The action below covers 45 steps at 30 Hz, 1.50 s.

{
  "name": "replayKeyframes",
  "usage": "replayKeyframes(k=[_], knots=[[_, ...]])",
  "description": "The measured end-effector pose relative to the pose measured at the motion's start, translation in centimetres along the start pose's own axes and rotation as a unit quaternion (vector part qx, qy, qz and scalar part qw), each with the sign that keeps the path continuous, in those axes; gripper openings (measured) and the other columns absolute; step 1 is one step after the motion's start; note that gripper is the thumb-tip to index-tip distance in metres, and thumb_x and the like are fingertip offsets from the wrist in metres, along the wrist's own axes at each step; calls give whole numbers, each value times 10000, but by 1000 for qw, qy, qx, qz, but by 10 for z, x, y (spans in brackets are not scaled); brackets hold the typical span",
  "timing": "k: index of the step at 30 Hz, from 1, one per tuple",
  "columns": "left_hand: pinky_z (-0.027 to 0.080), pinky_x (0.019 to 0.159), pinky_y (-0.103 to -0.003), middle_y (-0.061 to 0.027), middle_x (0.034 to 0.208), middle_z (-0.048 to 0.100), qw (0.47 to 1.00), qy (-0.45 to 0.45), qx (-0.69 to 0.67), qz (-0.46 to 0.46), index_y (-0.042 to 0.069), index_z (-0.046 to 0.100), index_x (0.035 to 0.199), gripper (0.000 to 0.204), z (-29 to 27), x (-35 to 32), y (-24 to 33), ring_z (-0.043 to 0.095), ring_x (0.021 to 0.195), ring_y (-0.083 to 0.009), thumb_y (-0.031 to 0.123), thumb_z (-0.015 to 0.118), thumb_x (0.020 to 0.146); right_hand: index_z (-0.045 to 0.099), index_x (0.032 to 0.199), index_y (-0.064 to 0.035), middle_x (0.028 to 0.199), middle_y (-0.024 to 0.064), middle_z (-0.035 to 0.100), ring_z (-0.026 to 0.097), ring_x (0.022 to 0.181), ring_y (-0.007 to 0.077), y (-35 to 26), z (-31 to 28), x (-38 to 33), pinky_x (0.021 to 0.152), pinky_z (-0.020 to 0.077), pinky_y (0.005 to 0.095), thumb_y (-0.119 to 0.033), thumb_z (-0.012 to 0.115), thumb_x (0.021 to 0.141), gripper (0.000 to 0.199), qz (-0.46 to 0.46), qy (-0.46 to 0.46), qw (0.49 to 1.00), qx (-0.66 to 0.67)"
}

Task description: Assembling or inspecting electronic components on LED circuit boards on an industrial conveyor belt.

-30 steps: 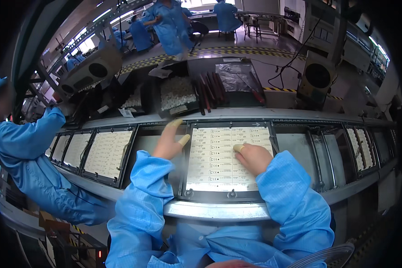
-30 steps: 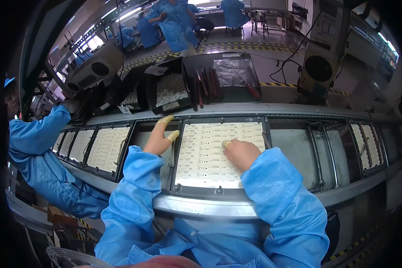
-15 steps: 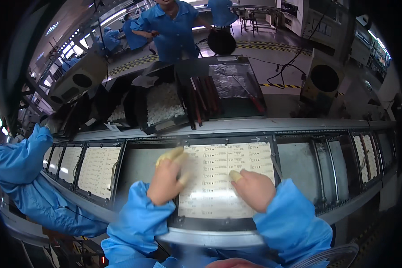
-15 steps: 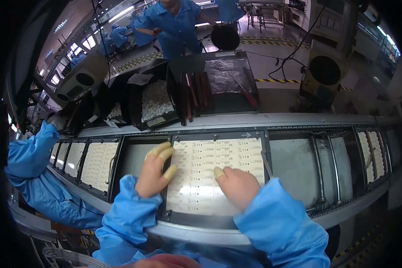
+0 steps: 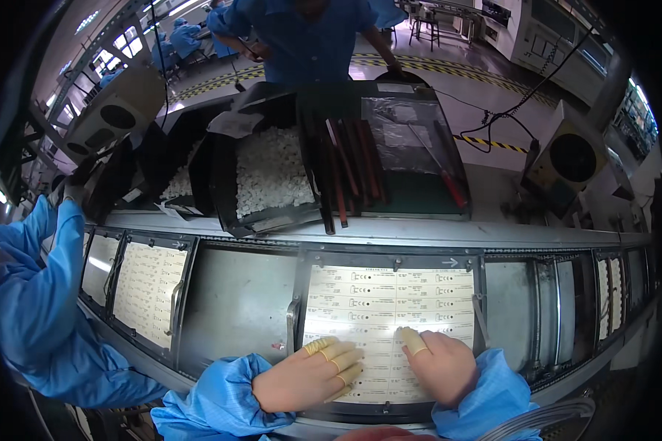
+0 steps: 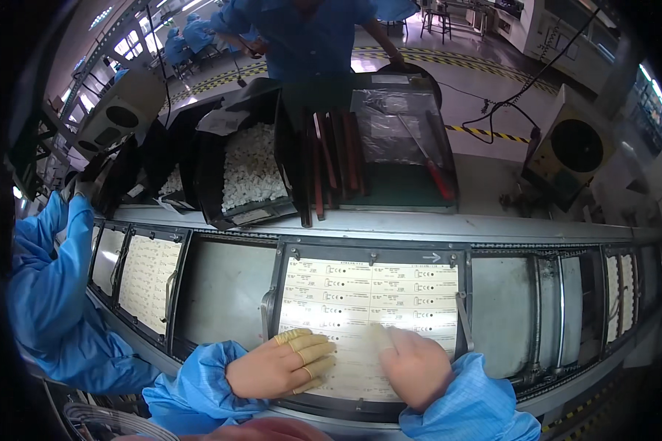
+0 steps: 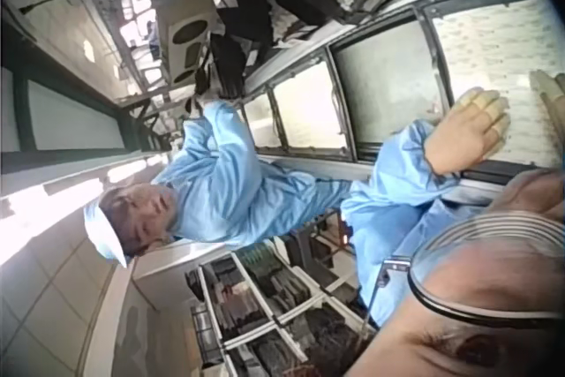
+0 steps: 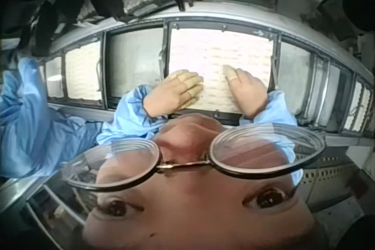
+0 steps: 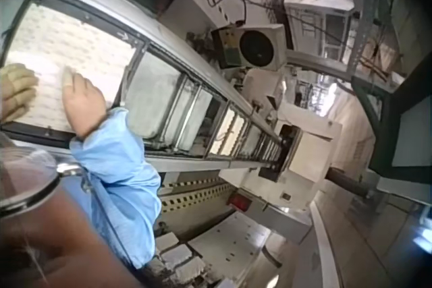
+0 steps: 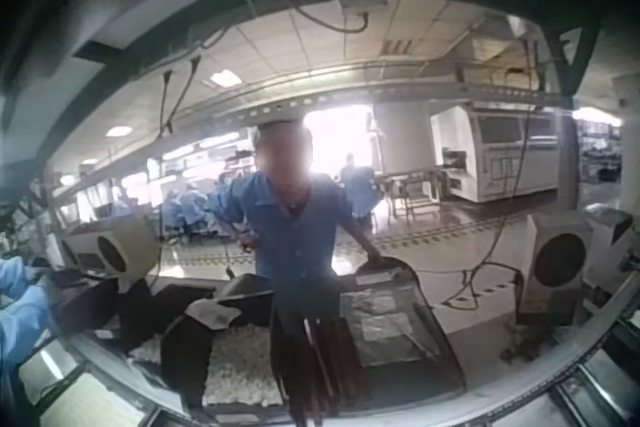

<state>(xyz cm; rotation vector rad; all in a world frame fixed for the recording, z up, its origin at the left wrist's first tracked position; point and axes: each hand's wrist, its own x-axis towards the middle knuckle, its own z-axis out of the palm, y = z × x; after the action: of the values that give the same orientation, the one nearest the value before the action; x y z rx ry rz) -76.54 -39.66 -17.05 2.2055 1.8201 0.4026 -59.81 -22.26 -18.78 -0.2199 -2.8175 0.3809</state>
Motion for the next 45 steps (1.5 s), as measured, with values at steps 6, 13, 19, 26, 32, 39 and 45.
replayKeyframes(k=[6,13,19,26,32,39,45], knots=[[373,979,-368,-102,1203,511,1000,-3,13,6,47,550,1091,352,1,-2,0,490,1106,-252,196,619,780,592,975,-85,668,48,515,555,609,213,0,4,2,527,454,327,-158,609,767,220,19,1,1000,7],[364,988,-360,-89,1227,505,1000,-2,24,-2,58,559,1100,351,6,-8,2,479,1128,-240,217,612,791,492,1151,-24,866,98,553,579,779,251,0,-3,1,625,483,343,-102,500,749,409,30,-99,994,26],[351,1001,-356,-76,1238,502,999,-21,32,-6,70,570,1090,343,5,-8,2,479,1133,-230,237,604,792,491,1148,-22,864,108,560,583,786,259,-1,-8,5,636,486,352,-91,494,750,404,44,-122,991,38],[356,997,-353,-84,1228,506,999,-40,33,-10,71,578,1069,335,-1,-4,1,481,1128,-230,231,611,776,500,1136,-15,850,114,559,585,765,265,-1,-6,7,636,487,349,-93,489,755,389,38,-96,994,41],[376,975,-369,-97,1187,515,999,7,35,1,60,561,1054,327,-5,-4,-2,489,1109,-250,200,627,767,499,1139,-14,851,115,554,579,769,264,-2,-7,6,639,484,348,-95,487,759,389,52,-109,992,35],[392,954,-376,-107,1159,520,999,23,27,-21,44,554,1043,331,-8,-2,-1,506,1084,-260,174,643,752,576,935,-98,650,66,501,552,598,245,-3,0,7,514,452,347,-115,606,764,175,48,11,998,33],[392,953,-372,-109,1166,525,1000,7,13,3,49,565,1045,324,3,-6,-1,515,1070,-263,195,628,763,579,931,-91,656,67,502,553,599,251,0,4,9,518,457,349,-123,617,762,176,52,9,998,29]])
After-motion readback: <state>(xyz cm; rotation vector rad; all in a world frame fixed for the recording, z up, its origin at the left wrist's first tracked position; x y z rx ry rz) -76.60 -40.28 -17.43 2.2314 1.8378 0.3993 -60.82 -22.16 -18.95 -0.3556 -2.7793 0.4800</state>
